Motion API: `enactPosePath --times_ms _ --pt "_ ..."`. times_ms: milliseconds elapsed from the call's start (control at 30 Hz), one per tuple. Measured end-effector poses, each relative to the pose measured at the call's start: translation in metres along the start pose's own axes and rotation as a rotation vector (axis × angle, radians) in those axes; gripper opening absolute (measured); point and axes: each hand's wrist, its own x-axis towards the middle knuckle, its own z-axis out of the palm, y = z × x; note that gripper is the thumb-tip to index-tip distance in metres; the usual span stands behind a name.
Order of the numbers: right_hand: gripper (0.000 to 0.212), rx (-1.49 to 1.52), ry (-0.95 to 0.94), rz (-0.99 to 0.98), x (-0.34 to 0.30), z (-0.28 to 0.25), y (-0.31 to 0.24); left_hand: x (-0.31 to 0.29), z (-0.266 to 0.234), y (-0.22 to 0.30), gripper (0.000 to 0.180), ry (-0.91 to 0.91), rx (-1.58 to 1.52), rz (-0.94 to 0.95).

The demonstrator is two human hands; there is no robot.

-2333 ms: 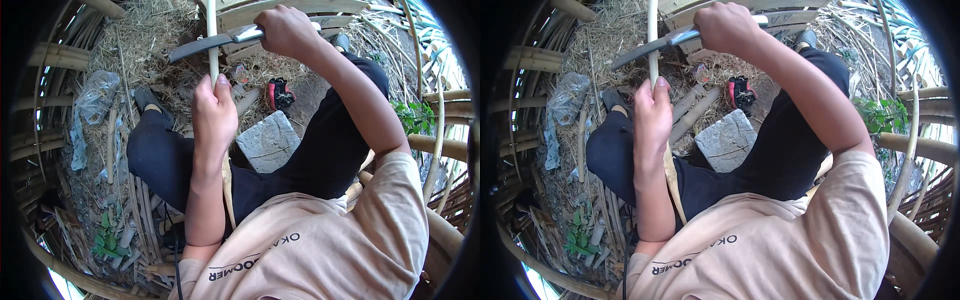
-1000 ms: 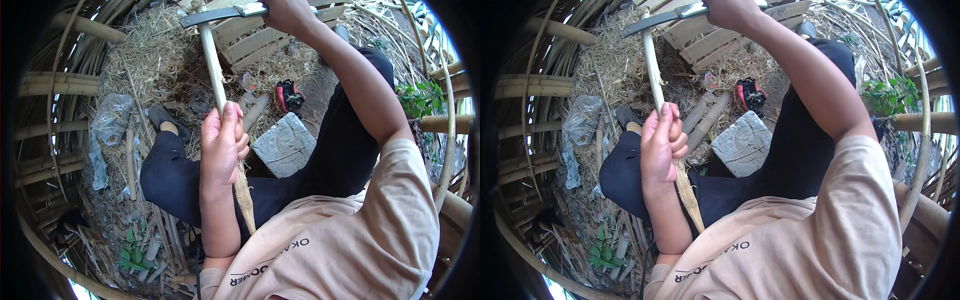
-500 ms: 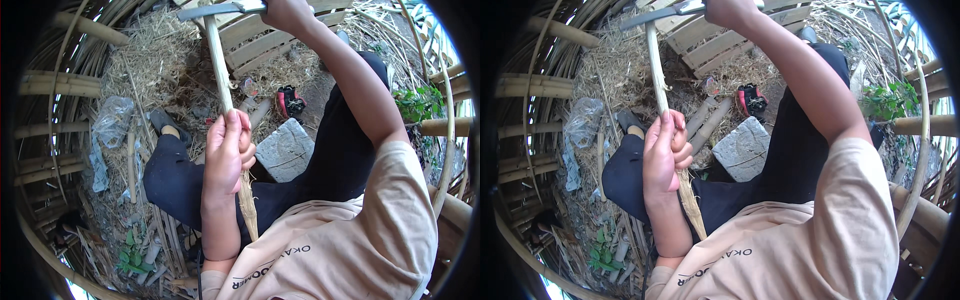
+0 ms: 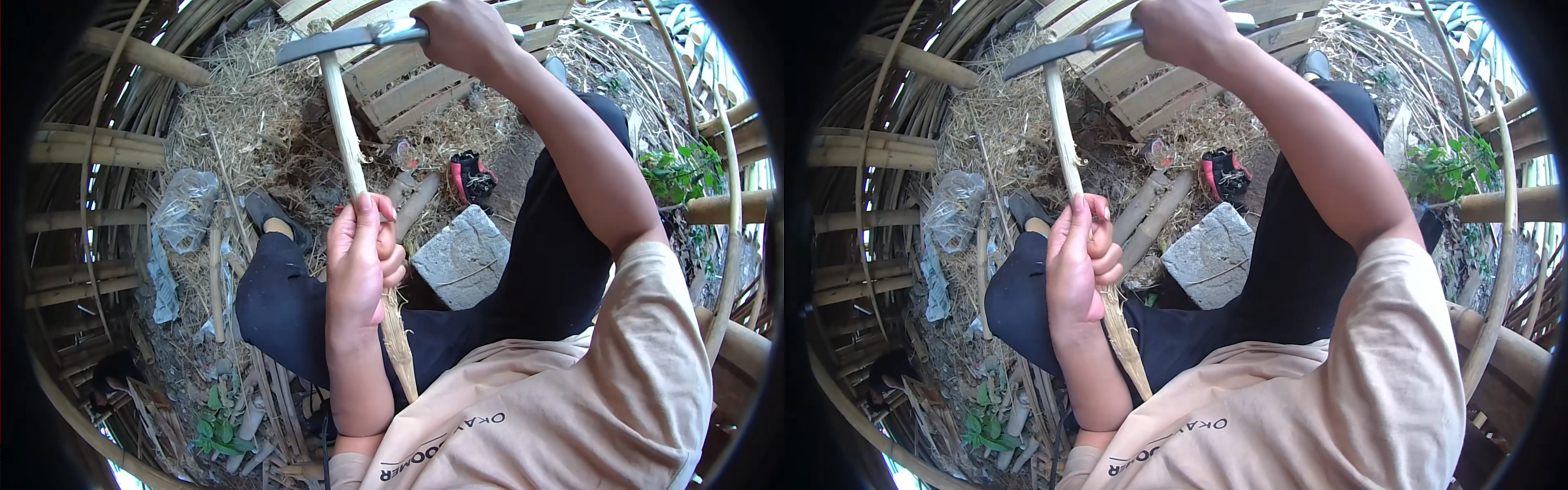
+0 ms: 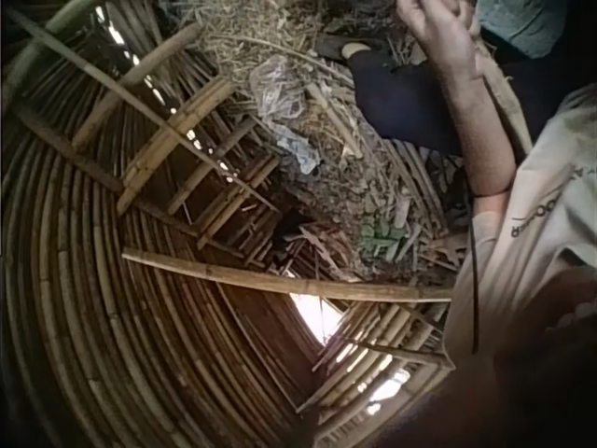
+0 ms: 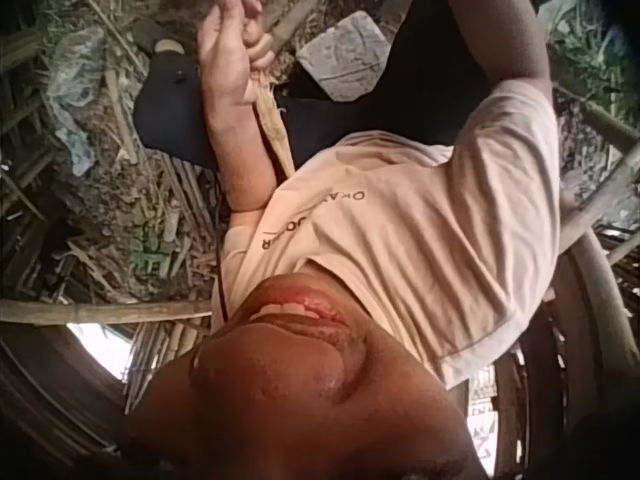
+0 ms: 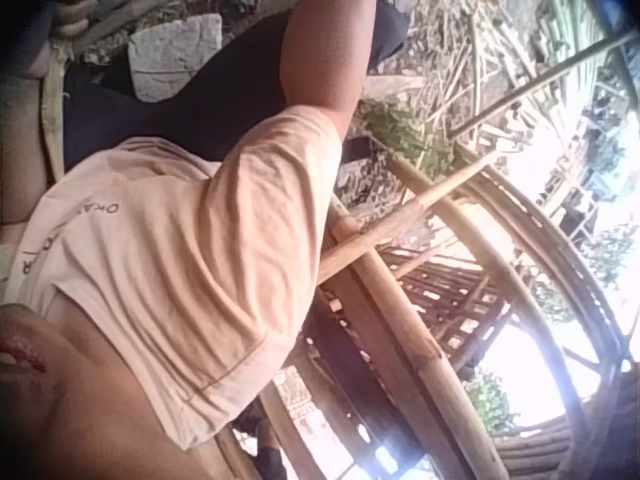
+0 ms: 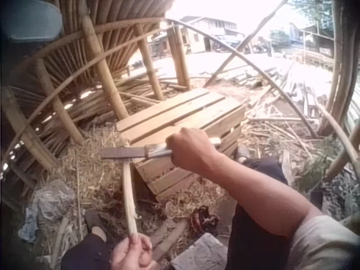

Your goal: The person shaves a bamboo stick with a knife.

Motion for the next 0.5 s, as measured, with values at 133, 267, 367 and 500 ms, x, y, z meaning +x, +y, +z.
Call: enactPosePath --times_ms 133,267,367,500 --pt "0.012 0.061 -0.011 -0.107 -0.018 -0.003 -0.007 0.001 0.006 0.001 0.029 0.062 0.059 0.052" --pt "0.014 0.088 -0.042 0.09 -0.003 0.006 0.011 0.0 0.014 -0.003 0.028 0.088 0.124 0.058" --pt "0.011 0.089 0.043 0.027 -0.005 0.003 0.007 0.0 0.009 0.0 0.028 0.032 0.054 0.064" --pt "0.011 0.173 0.092 -0.154 -0.023 0.003 0.002 0.002 0.004 0.005 0.027 -0.062 -0.041 0.038"
